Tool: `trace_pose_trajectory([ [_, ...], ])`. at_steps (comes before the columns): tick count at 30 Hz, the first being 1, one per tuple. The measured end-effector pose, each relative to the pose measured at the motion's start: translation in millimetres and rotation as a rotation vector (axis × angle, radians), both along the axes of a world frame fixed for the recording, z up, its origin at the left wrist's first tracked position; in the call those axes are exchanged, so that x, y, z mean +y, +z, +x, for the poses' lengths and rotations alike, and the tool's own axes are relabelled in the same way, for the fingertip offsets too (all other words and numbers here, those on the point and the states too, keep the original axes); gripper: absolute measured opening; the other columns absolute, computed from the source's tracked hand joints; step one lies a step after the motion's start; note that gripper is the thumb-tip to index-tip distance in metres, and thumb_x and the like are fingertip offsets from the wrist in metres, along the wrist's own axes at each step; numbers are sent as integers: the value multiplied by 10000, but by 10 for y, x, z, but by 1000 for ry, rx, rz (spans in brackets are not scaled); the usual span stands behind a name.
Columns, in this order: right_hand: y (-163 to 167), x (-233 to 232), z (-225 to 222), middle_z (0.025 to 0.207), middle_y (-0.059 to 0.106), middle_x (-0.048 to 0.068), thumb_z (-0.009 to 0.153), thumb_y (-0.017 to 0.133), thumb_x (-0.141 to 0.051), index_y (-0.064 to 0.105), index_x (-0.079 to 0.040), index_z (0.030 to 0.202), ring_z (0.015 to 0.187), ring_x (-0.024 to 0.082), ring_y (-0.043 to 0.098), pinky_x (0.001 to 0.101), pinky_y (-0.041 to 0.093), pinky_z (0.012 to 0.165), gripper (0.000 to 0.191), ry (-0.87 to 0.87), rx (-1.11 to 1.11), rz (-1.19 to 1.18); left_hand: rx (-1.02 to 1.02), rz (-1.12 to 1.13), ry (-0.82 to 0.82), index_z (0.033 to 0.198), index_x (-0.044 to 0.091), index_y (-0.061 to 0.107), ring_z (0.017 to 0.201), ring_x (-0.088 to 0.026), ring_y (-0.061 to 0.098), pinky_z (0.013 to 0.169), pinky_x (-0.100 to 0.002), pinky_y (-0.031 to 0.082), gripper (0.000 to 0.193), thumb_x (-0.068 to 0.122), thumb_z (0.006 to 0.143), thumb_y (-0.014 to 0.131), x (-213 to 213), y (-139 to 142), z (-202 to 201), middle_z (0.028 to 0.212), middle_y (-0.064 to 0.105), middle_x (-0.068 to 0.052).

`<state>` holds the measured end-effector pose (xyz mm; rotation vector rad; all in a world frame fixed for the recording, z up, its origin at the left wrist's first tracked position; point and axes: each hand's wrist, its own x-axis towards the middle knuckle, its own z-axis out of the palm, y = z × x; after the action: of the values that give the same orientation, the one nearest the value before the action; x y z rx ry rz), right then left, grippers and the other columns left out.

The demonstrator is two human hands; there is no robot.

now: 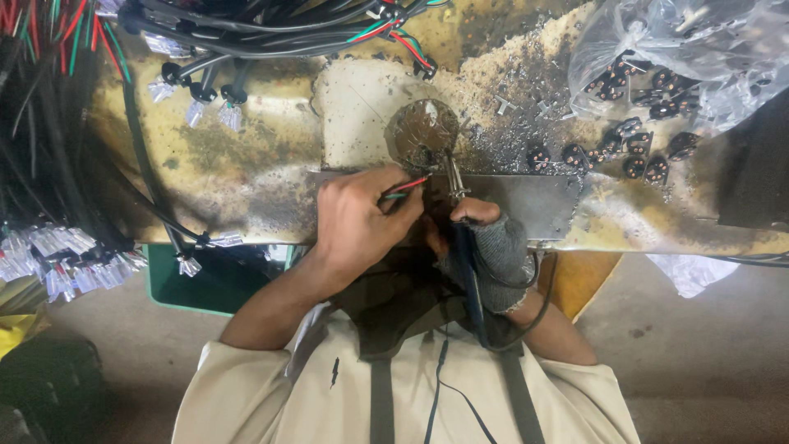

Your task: The person repeatedly picks small black plastic connectors and multi-colored wires from a workbench, aligns the wires into the connector, and uses a soldering iron to heat and join the contacts. Finished units are placed on the bench as the process continues.

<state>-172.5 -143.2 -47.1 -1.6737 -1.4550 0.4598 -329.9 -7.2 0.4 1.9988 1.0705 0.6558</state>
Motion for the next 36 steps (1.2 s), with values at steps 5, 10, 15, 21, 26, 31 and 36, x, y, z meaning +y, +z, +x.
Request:
trace_pose_trajectory([
  [5, -133, 39, 43, 877, 544, 65, 849, 809, -26, 467, -100, 1057, 728, 211, 535, 312, 439, 675, 407, 73, 168, -61, -39, -72, 33, 911, 57, 741, 600, -207, 668, 552, -324, 505, 93, 89, 876, 821, -153, -4, -172, 769, 695, -89],
  [10, 15, 38, 53, 1058, 589, 98, 871, 777, 10, 488, -93, 1180, 920, 247, 620, 313, 501, 839, 436, 246, 97, -7, -142, -77, 36, 969, 28, 726, 643, -170, 678, 565, -296, 510, 123, 46, 881, 810, -235, -74, -266, 821, 702, -92],
  [15, 100, 142, -142, 1092, 621, 51, 883, 812, -33, 497, -65, 1200, 936, 183, 632, 306, 511, 815, 447, 64, 225, -159, -104, -94, 34, 933, 32, 745, 563, -170, 627, 506, -309, 465, 118, 76, 873, 836, -249, -104, -264, 755, 680, -81],
  [21, 183, -134, -77, 1009, 603, 71, 876, 801, -29, 508, -32, 1210, 873, 150, 593, 292, 490, 783, 443, -78, 142, -17, -79, -61, -8, 937, 45, 741, 590, -194, 653, 528, -319, 491, 130, 102, 869, 835, -234, -102, -250, 789, 703, -76],
  [26, 52, -189, 40, 850, 605, 32, 892, 795, -4, 574, -69, 1111, 730, 154, 602, 292, 473, 693, 318, 142, -19, 164, -63, -51, -1, 926, 58, 740, 609, -215, 677, 550, -330, 516, 121, 109, 864, 830, -245, -93, -239, 787, 711, -78],
  [31, 32, -196, 0, 686, 567, 12, 841, 763, 1, 598, -84, 995, 563, 161, 574, 290, 443, 564, 241, 79, 79, 198, -26, -58, 3, 924, 73, 739, 688, -268, 722, 605, -354, 554, 131, 143, 847, 818, -249, -63, -229, 832, 733, -87],
  [36, 27, -233, 2, 750, 610, 48, 950, 723, 14, 582, -67, 1070, 645, 178, 605, 294, 499, 630, 202, 209, 48, 238, -5, -121, -19, 928, 83, 740, 713, -286, 734, 619, -375, 560, 126, 165, 866, 813, -222, -18, -259, 836, 740, -98],
])
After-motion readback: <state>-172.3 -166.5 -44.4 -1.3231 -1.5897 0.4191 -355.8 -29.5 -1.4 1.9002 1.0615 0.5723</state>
